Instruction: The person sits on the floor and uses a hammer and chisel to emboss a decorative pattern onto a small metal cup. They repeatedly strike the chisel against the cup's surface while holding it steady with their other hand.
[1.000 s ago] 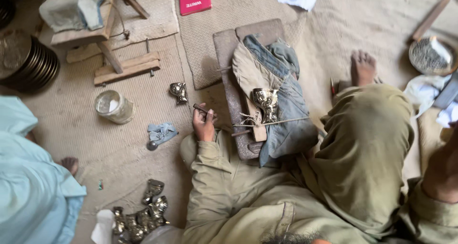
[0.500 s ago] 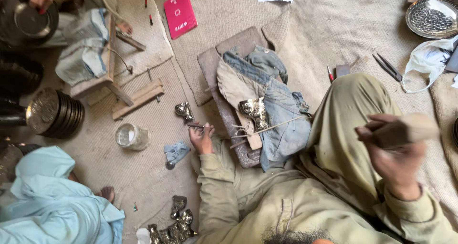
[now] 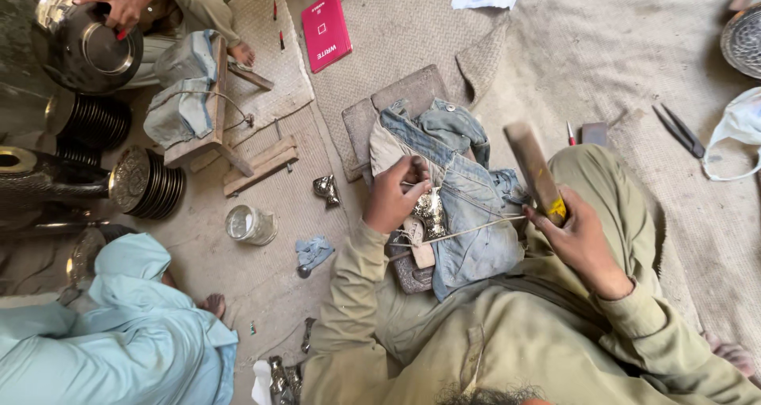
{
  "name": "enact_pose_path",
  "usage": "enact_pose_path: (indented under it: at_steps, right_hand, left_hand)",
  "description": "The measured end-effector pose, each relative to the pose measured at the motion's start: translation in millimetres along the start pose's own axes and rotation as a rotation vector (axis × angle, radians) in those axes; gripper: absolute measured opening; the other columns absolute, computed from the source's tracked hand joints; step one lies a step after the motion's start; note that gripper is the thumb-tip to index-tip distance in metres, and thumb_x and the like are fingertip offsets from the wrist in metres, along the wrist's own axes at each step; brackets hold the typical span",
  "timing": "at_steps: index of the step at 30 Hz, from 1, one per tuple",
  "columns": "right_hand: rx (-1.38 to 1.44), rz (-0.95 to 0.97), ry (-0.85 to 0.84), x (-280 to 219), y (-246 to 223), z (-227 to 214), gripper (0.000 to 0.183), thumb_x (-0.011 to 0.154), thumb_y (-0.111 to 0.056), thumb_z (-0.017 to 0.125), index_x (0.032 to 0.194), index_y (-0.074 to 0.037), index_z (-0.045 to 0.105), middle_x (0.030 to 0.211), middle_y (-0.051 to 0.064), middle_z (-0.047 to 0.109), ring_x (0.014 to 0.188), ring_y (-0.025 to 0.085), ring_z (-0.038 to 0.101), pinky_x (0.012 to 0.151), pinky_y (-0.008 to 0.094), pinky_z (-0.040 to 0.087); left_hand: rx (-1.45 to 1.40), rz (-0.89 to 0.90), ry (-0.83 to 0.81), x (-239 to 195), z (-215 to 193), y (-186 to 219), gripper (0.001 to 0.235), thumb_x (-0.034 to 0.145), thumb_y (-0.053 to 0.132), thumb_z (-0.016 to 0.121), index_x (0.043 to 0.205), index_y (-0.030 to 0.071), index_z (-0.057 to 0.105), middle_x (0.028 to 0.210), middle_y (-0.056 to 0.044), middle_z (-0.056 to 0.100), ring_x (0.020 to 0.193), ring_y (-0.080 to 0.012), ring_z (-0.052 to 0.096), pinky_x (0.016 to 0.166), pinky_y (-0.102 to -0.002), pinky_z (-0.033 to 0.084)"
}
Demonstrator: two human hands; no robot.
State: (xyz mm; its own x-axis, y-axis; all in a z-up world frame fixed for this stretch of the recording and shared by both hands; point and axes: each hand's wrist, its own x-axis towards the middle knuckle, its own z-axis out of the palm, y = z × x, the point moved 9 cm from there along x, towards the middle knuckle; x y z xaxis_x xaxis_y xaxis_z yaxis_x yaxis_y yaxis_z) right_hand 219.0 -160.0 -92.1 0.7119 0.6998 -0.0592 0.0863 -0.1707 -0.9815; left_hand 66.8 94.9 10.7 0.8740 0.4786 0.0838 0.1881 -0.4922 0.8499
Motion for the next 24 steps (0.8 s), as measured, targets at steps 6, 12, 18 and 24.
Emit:
enact_pose_path:
  at_steps: [6, 12, 18, 24]
  right_hand:
    - [-0.043, -0.112, -0.103, 13.2, -5.9, 12.8, 0.022, 0.086, -0.008, 0.072, 0.107, -0.006, 0.068, 0.075, 0.007, 0.067, 0.067, 0.013, 0.06, 0.065, 0.032, 0.05]
    - [-0.261, -0.133, -0.097, 22.1, -14.0, 16.1, 0.024, 0.089, -0.015, 0.079, 0.105, -0.004, 0.066, 0.079, 0.019, 0.064, 0.069, 0.035, 0.06, 0.065, 0.038, 0.048]
    - [-0.137, -0.253, 0.005, 25.0, -52.9, 9.4, 0.035, 0.088, -0.013, 0.073, 0.121, -0.008, 0.064, 0.09, 0.019, 0.067, 0.08, 0.038, 0.068, 0.068, 0.041, 0.051]
    - [-0.44, -0.361, 0.048, 24.1, -68.8, 10.1, 0.041, 0.083, -0.006, 0.069, 0.123, -0.01, 0.066, 0.098, 0.018, 0.07, 0.086, 0.041, 0.068, 0.072, 0.047, 0.052]
  left_hand:
    - [0.329, -0.035, -0.222, 21.9, 21.5, 8.9, 0.042, 0.088, 0.011, 0.079, 0.124, 0.006, 0.059, 0.099, -0.016, 0.074, 0.091, -0.0278, 0.077, 0.074, -0.037, 0.06]
    - [0.414, 0.155, -0.234, 21.4, 22.4, 32.3, 0.048, 0.087, 0.012, 0.079, 0.13, 0.009, 0.06, 0.122, -0.018, 0.071, 0.108, -0.039, 0.069, 0.085, -0.041, 0.059]
    - [0.396, 0.144, -0.231, 16.7, 20.2, 29.5, 0.044, 0.088, 0.013, 0.079, 0.129, 0.009, 0.063, 0.121, -0.017, 0.071, 0.109, -0.0373, 0.071, 0.087, -0.039, 0.059]
    - [0.416, 0.133, -0.222, 13.7, 20.7, 15.0, 0.042, 0.09, 0.015, 0.078, 0.128, 0.006, 0.064, 0.12, -0.016, 0.072, 0.108, -0.0351, 0.073, 0.089, -0.038, 0.06]
